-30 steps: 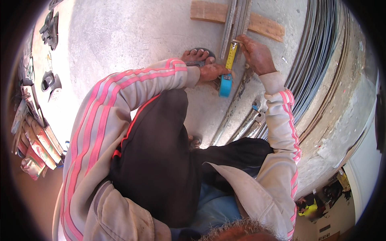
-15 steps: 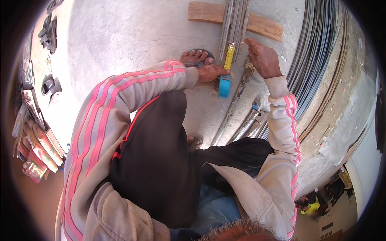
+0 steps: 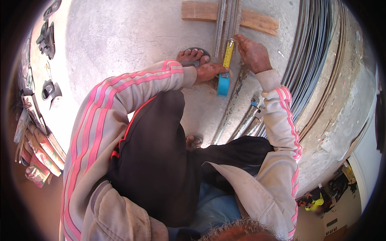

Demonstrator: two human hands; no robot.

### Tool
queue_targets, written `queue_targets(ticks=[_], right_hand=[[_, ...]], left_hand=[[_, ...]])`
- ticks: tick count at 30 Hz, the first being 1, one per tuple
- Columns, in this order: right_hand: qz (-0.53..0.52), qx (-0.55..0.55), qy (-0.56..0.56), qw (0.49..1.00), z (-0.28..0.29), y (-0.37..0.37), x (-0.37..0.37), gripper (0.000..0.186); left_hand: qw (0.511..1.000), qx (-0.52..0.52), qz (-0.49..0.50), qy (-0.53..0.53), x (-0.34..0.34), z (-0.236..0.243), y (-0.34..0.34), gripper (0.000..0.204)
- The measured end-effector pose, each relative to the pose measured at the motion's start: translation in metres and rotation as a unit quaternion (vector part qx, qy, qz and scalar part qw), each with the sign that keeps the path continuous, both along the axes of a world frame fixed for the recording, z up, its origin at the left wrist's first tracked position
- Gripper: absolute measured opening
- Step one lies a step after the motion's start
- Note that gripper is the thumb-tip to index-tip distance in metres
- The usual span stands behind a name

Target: The person measures metal rods with a tape measure and bends them using a wooden block as a fulcrum. The person repeatedly bends multiple rods into a curved shape.

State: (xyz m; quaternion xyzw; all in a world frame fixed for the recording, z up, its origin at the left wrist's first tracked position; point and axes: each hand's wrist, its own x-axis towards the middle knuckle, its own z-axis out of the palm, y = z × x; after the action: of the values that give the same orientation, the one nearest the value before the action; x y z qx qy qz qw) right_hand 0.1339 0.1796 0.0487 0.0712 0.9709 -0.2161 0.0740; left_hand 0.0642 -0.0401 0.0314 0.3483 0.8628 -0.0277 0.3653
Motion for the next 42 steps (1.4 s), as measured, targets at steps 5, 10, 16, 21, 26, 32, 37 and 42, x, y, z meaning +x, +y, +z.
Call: queue_targets(ticks=[5,10,16,21,26,32,37,42], right_hand=[[-0.008,-0.015,0.031,0.999,-0.004,0.002,0.002,0.025],[0.003,-0.023,0.036,0.999,-0.002,0.003,0.002,0.026],[-0.021,-0.032,-0.036,0.999,0.004,0.003,0.002,0.026],[0.001,0.052,-0.020,0.998,0.017,0.012,0.011,0.029],[-0.023,0.018,-0.002,1.000,0.018,0.009,0.009,0.028],[-0.036,-0.035,-0.005,0.999,0.009,0.005,0.004,0.025],[-0.062,-0.062,-0.019,0.996,0.000,0.008,0.012,0.024],[-0.050,-0.049,0.034,0.997,-0.009,0.007,0.016,0.025]], left_hand=[[0.997,0.049,-0.043,0.032,0.001,-0.033,-0.014,0.063],[0.958,0.188,-0.122,0.178,0.006,-0.067,-0.037,0.062],[0.968,0.189,-0.129,0.104,0.006,-0.077,-0.044,0.062],[0.975,0.125,-0.105,0.153,0.010,-0.060,-0.033,0.066],[0.995,0.022,-0.098,-0.001,0.005,-0.013,-0.007,0.059],[0.998,0.023,-0.058,-0.011,0.001,0.020,0.006,0.045],[0.986,0.059,-0.136,0.075,0.004,-0.003,-0.010,0.043],[0.973,0.076,-0.131,0.172,0.012,-0.065,-0.032,0.045]])
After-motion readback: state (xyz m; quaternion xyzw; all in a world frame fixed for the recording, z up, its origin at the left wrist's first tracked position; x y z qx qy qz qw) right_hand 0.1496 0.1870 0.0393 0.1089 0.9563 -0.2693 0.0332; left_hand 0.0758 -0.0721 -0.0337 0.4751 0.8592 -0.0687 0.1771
